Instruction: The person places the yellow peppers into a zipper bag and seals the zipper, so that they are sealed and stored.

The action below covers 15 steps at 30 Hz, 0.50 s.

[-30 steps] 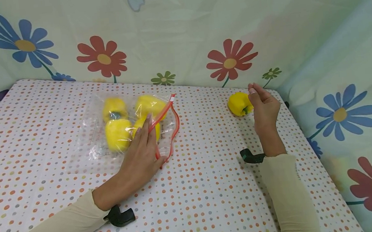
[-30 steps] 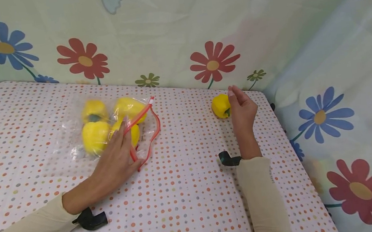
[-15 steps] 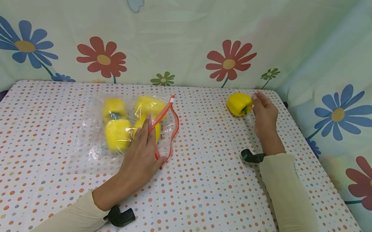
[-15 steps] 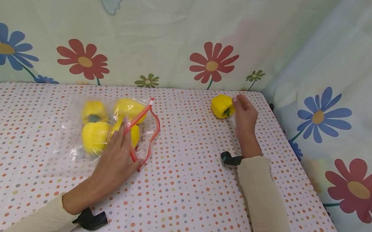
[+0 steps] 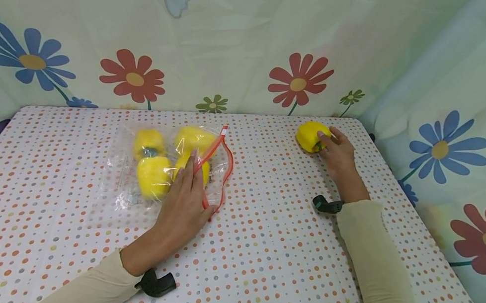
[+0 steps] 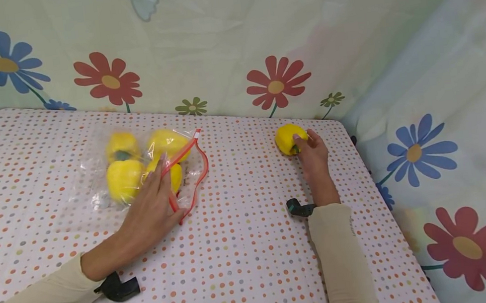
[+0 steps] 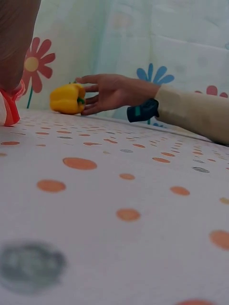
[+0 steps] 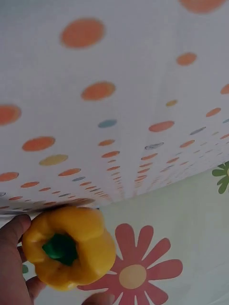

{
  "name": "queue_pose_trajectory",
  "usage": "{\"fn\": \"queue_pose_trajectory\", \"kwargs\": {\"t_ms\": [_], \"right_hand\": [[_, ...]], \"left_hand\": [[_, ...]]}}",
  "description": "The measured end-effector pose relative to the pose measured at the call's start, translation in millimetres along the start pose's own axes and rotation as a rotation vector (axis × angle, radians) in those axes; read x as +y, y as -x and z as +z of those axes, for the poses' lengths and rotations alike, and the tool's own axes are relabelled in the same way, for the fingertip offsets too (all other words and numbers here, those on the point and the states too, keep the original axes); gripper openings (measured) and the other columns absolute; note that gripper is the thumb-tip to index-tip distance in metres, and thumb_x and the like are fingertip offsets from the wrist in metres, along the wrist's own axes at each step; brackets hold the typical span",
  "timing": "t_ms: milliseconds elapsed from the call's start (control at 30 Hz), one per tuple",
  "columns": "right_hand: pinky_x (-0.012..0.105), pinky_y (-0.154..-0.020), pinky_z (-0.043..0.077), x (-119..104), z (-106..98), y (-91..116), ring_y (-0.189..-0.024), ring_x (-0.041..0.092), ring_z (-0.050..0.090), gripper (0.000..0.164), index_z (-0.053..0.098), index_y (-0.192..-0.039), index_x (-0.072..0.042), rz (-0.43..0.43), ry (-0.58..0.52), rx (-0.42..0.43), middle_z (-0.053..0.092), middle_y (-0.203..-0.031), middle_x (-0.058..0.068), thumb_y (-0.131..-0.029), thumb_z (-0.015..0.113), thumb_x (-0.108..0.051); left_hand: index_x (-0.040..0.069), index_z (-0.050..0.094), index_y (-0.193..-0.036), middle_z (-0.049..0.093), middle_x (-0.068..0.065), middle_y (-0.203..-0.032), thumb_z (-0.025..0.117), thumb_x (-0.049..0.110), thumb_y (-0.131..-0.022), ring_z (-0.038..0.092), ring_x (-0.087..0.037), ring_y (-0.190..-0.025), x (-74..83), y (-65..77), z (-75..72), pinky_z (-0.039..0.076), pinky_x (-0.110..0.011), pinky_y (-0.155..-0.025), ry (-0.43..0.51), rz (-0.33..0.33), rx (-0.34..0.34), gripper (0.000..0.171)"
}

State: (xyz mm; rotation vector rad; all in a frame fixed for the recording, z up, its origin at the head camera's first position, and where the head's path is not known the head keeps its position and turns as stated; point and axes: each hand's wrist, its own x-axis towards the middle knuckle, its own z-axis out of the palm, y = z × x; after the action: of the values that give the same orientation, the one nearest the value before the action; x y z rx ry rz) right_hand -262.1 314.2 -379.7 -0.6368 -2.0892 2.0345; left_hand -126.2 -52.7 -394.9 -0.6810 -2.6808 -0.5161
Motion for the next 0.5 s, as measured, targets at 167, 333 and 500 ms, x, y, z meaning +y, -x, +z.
{"fn": "queue_pose_trajectory", "kwargs": {"t_ms": [167, 333, 500], "right_hand": [[0.029, -0.105, 0.037, 1.0, 0.2, -4.2, -0.135, 0.019, 0.035, 0.072, 0.027, -0.154, -0.025, 0.025, 0.056, 0.019, 0.026, -0.154, 0.008, -0.093, 0.066, -0.03], [0.027, -0.103, 0.038, 0.7, 0.9, -5.3, -0.132, 0.017, 0.037, 0.074, 0.027, -0.153, -0.025, 0.043, 0.044, 0.035, 0.027, -0.152, 0.008, -0.092, 0.067, -0.031], [0.025, -0.103, 0.038, 1.5, -0.1, -4.6, -0.133, 0.017, 0.038, 0.076, 0.027, -0.154, -0.02, 0.04, 0.039, 0.028, 0.026, -0.153, 0.008, -0.091, 0.068, -0.034]], "left_hand": [[-0.016, 0.029, -0.143, 0.001, -0.024, -0.159, 0.084, 0.027, -0.077, 0.016, -0.034, -0.144, -0.1, -0.1, 0.4, 0.014, -0.044, -0.116, 0.002, -0.001, -0.003, 0.096], [-0.016, 0.028, -0.144, 0.001, -0.024, -0.159, 0.084, 0.028, -0.077, 0.017, -0.034, -0.144, -0.5, 0.1, 1.1, 0.014, -0.044, -0.116, 0.009, -0.004, 0.0, 0.098], [-0.014, 0.024, -0.146, -0.001, -0.022, -0.16, 0.084, 0.027, -0.077, 0.022, -0.037, -0.142, -0.2, 0.5, 1.5, 0.017, -0.046, -0.114, 0.022, -0.017, -0.004, 0.101]]}}
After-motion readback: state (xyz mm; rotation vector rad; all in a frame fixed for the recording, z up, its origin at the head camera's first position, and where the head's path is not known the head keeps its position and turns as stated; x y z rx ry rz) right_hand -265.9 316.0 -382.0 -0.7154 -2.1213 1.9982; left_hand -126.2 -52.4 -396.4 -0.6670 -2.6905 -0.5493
